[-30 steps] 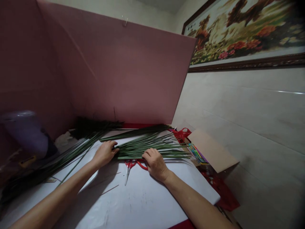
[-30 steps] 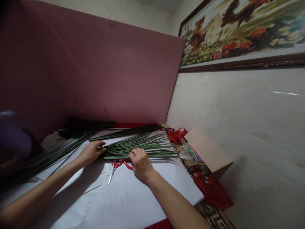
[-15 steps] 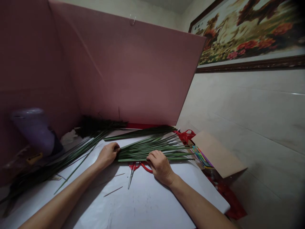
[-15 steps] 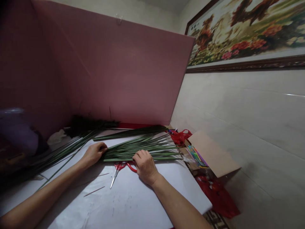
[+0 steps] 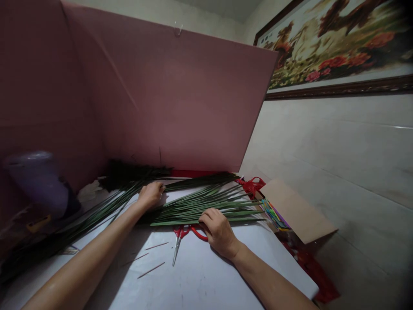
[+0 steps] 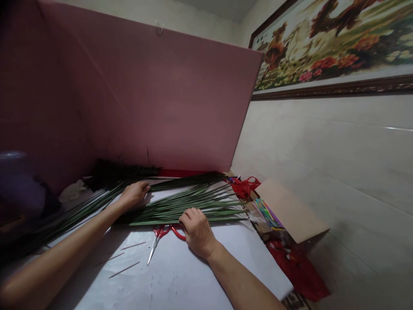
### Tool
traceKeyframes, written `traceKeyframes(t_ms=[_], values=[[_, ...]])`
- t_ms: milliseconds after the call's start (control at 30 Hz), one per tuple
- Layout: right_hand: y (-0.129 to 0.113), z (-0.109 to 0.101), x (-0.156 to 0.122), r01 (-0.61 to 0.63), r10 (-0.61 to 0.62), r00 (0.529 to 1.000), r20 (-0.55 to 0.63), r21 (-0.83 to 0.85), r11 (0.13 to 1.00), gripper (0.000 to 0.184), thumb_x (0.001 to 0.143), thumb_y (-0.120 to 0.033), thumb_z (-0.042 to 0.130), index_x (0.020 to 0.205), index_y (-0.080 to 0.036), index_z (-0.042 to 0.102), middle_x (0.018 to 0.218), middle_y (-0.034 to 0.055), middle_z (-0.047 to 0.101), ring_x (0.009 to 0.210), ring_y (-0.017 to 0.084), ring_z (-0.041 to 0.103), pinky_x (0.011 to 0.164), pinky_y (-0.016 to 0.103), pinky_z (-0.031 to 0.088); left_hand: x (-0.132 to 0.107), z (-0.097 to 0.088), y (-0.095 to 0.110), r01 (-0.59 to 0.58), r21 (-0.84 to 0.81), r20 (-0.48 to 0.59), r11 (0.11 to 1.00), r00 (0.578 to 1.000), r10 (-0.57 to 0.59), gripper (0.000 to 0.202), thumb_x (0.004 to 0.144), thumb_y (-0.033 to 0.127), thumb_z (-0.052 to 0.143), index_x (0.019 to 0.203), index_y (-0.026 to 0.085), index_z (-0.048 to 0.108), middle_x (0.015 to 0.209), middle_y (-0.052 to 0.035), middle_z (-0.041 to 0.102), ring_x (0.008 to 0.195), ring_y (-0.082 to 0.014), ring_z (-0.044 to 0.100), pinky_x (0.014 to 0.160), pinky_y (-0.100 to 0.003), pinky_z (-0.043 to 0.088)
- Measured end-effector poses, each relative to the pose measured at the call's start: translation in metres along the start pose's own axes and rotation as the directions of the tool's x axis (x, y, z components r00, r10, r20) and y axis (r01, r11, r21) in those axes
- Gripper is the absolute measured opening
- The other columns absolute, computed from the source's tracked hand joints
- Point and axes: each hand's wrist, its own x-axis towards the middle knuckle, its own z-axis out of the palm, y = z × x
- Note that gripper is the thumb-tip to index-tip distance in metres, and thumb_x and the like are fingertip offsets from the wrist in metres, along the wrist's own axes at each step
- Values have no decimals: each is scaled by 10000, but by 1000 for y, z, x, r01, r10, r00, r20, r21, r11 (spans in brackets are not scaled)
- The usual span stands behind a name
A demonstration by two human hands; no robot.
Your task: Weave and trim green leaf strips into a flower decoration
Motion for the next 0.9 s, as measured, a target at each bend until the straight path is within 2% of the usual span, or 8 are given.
traceKeyframes(t_ms=[100,200,300,467,700,900], values=[[1,0,0,-2,2,1000,8,6,1000,147,788,-42,533,833,-180,557,850,52,563,805,197,465,721,316,360,9,4,6,-56,76,-44,996,997,60,303,844,291,387,933,210,666,1037,-119,639,985,-267,567,799,-328,383],[0,-1,1,3,-3,1000,9,12,1000,149,782,-41,535,833,-179,556,846,52,562,799,195,464,717,315,363,20,6,12,-102,133,-104,986,988,116,330,840,209,366,996,191,656,1102,-148,595,1052,-280,513,843,-357,355],[0,-2,2,11,-11,1000,7,17,1000,161,773,-35,534,834,-183,554,848,54,564,798,198,466,713,317,366,31,7,13,-116,169,-120,979,983,137,337,800,117,380,917,182,689,1020,-164,621,1058,-298,488,842,-381,344],[-1,-2,2,4,-4,1000,3,7,1000,162,775,-39,534,835,-189,543,851,50,567,804,198,474,721,316,370,45,6,6,-75,195,-141,978,985,104,326,766,89,399,800,167,714,898,-177,656,993,-308,510,800,-382,353],[1,-1,2,10,-10,1000,15,4,1000,169,765,-39,536,831,-195,537,850,46,563,796,196,472,712,314,367,60,-5,2,6,200,-220,980,975,39,344,803,209,386,930,214,706,949,-140,658,1000,-298,515,755,-355,376],[2,0,2,-5,5,1000,28,15,1000,162,764,-45,550,833,-192,538,861,47,565,806,200,472,718,318,365,60,-9,-8,48,215,-210,975,978,-2,326,755,127,397,817,133,717,886,-202,653,993,-334,517,770,-394,363]])
